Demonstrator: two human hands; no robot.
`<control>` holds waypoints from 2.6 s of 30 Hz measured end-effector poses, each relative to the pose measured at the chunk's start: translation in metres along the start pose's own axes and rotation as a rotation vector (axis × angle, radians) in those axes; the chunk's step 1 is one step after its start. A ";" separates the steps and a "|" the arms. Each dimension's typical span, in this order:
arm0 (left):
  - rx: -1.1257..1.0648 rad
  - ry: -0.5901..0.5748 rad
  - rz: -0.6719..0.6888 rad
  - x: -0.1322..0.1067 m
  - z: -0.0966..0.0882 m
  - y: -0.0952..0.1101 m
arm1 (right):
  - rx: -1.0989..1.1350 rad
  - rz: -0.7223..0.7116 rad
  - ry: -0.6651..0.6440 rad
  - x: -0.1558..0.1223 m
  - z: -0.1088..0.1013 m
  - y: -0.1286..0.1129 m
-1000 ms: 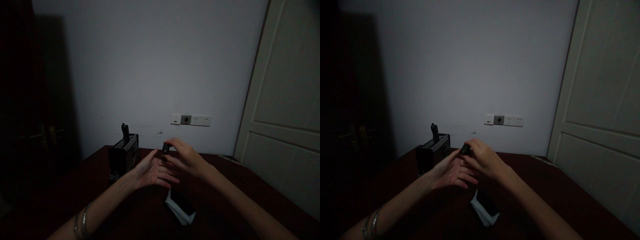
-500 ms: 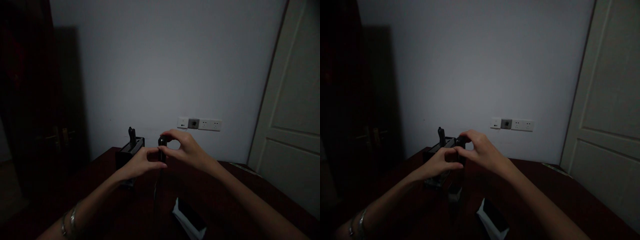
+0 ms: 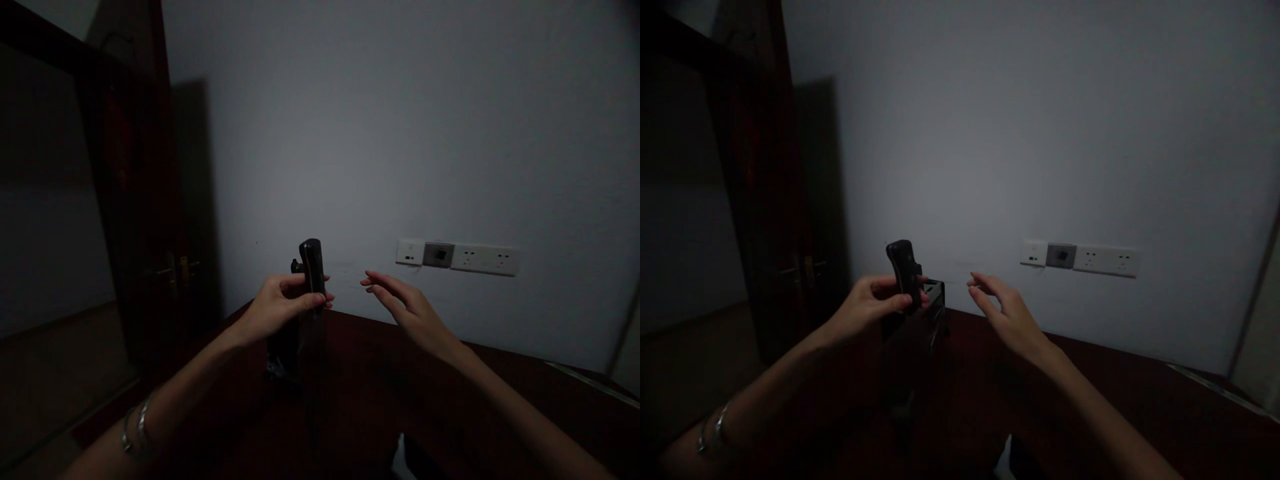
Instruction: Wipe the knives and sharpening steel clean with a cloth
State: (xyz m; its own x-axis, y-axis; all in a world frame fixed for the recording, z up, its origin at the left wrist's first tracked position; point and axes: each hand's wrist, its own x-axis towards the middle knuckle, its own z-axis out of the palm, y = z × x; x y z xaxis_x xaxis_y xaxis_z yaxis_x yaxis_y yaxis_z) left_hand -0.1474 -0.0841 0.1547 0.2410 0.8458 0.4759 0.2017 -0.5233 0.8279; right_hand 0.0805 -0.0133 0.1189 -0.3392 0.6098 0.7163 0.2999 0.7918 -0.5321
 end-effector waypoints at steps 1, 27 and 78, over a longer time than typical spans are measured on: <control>-0.006 0.048 0.024 0.003 -0.007 0.003 | -0.041 0.045 -0.008 -0.005 0.001 0.019; 0.000 0.263 0.088 0.146 -0.145 -0.057 | -0.624 0.162 -0.253 -0.188 0.029 0.308; 0.019 0.198 0.004 0.169 -0.137 -0.089 | -0.639 0.178 -0.247 -0.184 0.028 0.305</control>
State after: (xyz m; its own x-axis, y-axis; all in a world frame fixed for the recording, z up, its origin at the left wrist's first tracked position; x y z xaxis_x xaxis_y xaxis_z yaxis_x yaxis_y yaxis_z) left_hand -0.2544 0.1197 0.2023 0.0510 0.8464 0.5300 0.2196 -0.5272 0.8208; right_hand 0.2096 0.1164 -0.1876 -0.4060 0.7781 0.4793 0.8088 0.5501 -0.2080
